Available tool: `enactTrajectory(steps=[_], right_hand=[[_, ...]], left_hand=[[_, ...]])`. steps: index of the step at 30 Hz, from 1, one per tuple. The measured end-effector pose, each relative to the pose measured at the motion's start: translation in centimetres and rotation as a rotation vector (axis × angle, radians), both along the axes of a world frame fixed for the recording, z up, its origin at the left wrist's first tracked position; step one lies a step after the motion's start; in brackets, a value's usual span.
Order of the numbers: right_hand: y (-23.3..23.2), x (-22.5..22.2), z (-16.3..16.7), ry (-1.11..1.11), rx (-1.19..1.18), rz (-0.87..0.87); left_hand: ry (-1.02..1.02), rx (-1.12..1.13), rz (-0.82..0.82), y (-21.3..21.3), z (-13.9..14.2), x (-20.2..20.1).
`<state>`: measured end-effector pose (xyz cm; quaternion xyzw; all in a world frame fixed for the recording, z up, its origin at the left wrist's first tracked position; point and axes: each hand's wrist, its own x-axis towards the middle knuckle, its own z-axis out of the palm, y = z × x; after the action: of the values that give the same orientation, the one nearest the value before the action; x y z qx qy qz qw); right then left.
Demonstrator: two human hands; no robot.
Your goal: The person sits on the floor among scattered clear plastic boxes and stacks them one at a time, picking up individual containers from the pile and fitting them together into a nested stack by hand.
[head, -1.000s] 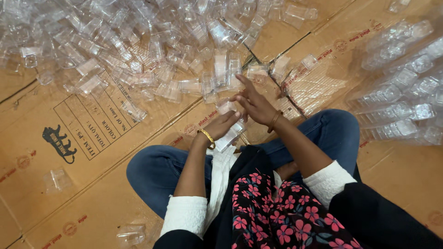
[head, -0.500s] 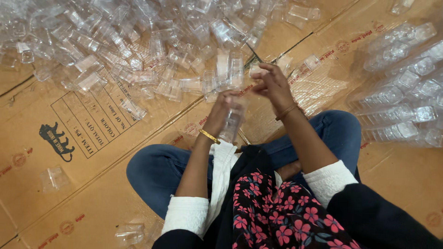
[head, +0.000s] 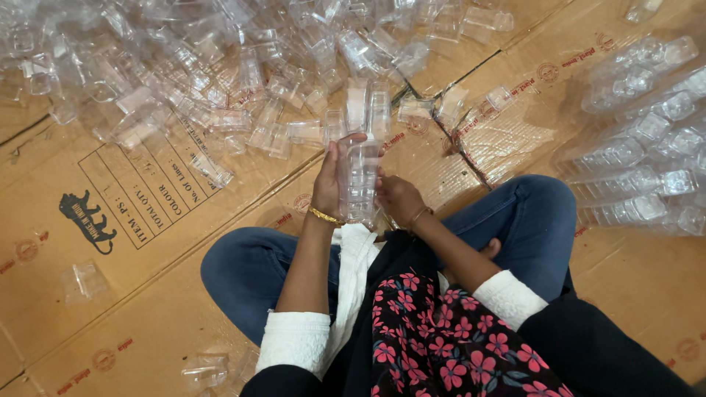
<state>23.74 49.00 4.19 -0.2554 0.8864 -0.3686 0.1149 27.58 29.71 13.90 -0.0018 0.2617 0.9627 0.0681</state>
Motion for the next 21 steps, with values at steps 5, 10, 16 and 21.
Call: enactTrajectory(steps=[5, 10, 16, 21], right_hand=[[1.9, -1.9, 4.1, 0.016, -0.192, -0.142], [2.3, -4.7, 12.2, -0.541, -0.694, -0.191], [1.7, -5.7, 18.0, -0.580, -0.602, 0.371], [3.1, -6.6, 17.5, -0.785, -0.796, 0.280]], left_hand=[[-0.044, -0.105, 0.031, 0.1, 0.3, -0.4], [-0.039, -0.277, -0.025, 0.6, 1.2, -0.4], [-0.131, -0.349, -0.090, 0.8, 2.6, -0.2], [-0.092, -0.365, -0.143, 1.2, 2.6, -0.3]])
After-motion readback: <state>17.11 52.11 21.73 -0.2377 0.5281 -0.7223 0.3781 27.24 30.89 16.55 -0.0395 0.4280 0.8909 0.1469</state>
